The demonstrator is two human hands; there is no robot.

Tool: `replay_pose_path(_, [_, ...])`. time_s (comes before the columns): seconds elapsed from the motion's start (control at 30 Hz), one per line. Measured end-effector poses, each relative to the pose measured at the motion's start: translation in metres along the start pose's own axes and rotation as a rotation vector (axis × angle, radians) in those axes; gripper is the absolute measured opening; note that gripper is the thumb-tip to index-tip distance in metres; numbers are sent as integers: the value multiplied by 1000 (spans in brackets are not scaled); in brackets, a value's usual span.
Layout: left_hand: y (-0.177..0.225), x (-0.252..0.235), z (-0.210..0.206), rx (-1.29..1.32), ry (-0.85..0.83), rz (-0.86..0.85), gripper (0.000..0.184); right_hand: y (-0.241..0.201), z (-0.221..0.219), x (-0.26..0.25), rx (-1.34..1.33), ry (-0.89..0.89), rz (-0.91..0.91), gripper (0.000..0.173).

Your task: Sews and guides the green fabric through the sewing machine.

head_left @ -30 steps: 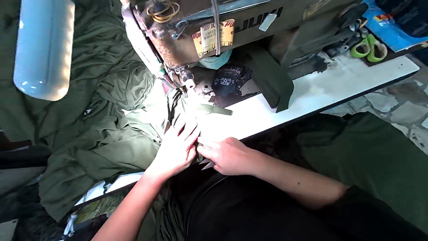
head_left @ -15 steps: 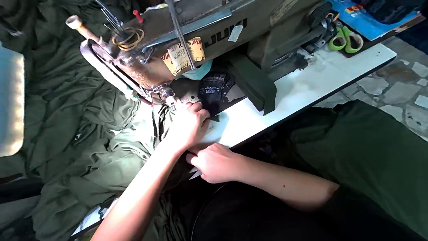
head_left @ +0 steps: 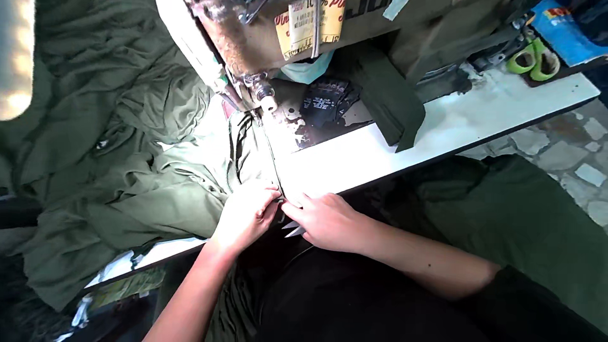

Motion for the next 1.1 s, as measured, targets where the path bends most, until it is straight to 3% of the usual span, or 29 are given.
replay_pose_path(0.13, [-4, -1, 9, 108, -38, 84, 30, 2, -4, 0, 23, 88, 25, 35])
replay_pose_path(0.27, [-29, -30, 27, 25, -106, 120, 31, 1, -6, 1, 50, 127, 25, 33])
replay_pose_path(0.47, [-61, -41, -3, -41, -111, 74, 23, 5, -13, 0, 78, 280, 88, 31])
replay_pose_path(0.73, [-29, -10, -2, 7, -110, 147, 27, 6, -12, -1, 110, 268, 87, 37])
replay_pose_path(1.1, [-16, -1, -7, -41, -27, 190, 28, 6, -13, 2, 124, 259, 62, 38])
Point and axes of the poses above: each hand's wrist, its own x-axis away from the middle knuckle, its own z-axis out of the back of the hand, y = z × x, the point moved 2 cm from there along -x, towards the middle knuckle, and after that the axes turned 12 degrees about -z, right-handed, at the moved point
